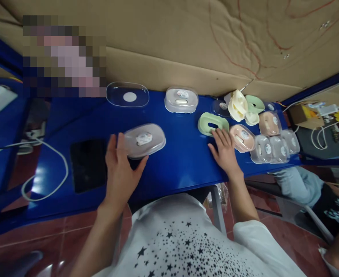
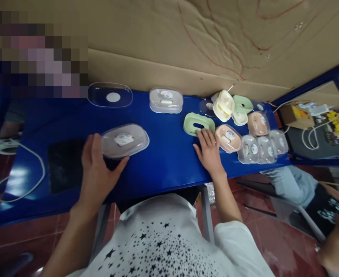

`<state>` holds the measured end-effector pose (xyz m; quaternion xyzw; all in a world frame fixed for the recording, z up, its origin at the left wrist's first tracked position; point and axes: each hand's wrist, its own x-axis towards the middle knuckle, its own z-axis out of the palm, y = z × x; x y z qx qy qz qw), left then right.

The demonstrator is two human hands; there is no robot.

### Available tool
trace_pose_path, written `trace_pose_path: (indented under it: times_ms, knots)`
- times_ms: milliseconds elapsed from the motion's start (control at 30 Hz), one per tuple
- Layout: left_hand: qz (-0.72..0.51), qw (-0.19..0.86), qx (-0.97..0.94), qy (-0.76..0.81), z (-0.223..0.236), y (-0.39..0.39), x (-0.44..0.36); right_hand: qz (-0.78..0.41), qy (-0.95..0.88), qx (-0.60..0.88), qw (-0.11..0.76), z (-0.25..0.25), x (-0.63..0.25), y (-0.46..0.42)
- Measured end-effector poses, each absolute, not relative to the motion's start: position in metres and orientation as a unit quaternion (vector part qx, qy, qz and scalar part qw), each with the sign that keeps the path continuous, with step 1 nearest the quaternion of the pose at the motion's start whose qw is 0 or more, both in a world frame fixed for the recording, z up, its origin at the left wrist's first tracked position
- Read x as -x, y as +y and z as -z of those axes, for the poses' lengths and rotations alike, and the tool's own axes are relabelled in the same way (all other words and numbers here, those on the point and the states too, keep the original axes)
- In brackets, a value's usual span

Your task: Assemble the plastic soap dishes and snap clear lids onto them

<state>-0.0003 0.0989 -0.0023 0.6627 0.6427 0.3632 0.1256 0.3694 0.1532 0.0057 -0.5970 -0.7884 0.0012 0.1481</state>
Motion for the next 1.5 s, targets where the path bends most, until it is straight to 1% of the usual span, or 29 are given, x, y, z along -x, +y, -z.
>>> trace_pose_path:
  times_ms: [100, 167, 233, 333, 433, 567, 700, 867, 967, 1067, 1133, 1233, 1367, 1500]
  knots:
    - [-0.379, 0.077, -0.686, 0.617, -0.008, 0.099, -0.019, -0.052, -0.833, 0.538, 0.116, -0.01, -0.353, 0.131]
    - [-0.357, 0.094, -0.735, 0.568, -0.011, 0.096, -0.038, -0.092, -0.861, 0.487, 0.115, -0.018, -0.338, 0.115]
    - [-0.302, 0.129, -0.795, 0.51, -0.01, 0.09, -0.056, -0.106, -0.869, 0.463, 0.136, -0.026, -0.33, 0.105]
    - [-0.235, 0.148, -0.843, 0.461, -0.005, 0.082, -0.073, -0.069, -0.844, 0.5, 0.178, -0.032, -0.343, 0.103]
    - [-0.227, 0.148, -0.847, 0.457, 0.0, 0.077, -0.071, -0.027, -0.815, 0.547, 0.19, -0.029, -0.37, 0.117]
    - [-0.218, 0.141, -0.847, 0.464, 0.0, 0.075, -0.057, -0.03, -0.825, 0.548, 0.135, -0.021, -0.382, 0.162]
    - [-0.198, 0.145, -0.851, 0.464, 0.0, 0.072, -0.049, -0.002, -0.811, 0.582, 0.066, -0.015, -0.362, 0.214]
    - [-0.229, 0.124, -0.825, 0.501, 0.008, 0.065, -0.045, 0.031, -0.783, 0.621, 0.003, -0.024, -0.327, 0.231]
    - [-0.245, 0.119, -0.82, 0.504, 0.012, 0.064, -0.043, 0.053, -0.808, 0.586, 0.029, -0.039, -0.295, 0.235]
    - [-0.251, 0.129, -0.828, 0.484, 0.013, 0.066, -0.042, 0.01, -0.9, 0.43, 0.073, -0.046, -0.247, 0.256]
    - [-0.258, 0.133, -0.832, 0.473, 0.013, 0.068, -0.042, -0.033, -0.936, 0.343, 0.07, -0.042, -0.213, 0.278]
    - [-0.27, 0.128, -0.828, 0.475, 0.013, 0.068, -0.043, -0.065, -0.942, 0.327, 0.048, -0.03, -0.177, 0.306]
    - [-0.28, 0.114, -0.824, 0.479, 0.014, 0.066, -0.042, -0.064, -0.945, 0.313, 0.065, -0.02, -0.184, 0.303]
    - [-0.269, 0.105, -0.836, 0.467, 0.013, 0.066, -0.04, -0.067, -0.938, 0.321, 0.109, -0.017, -0.237, 0.259]
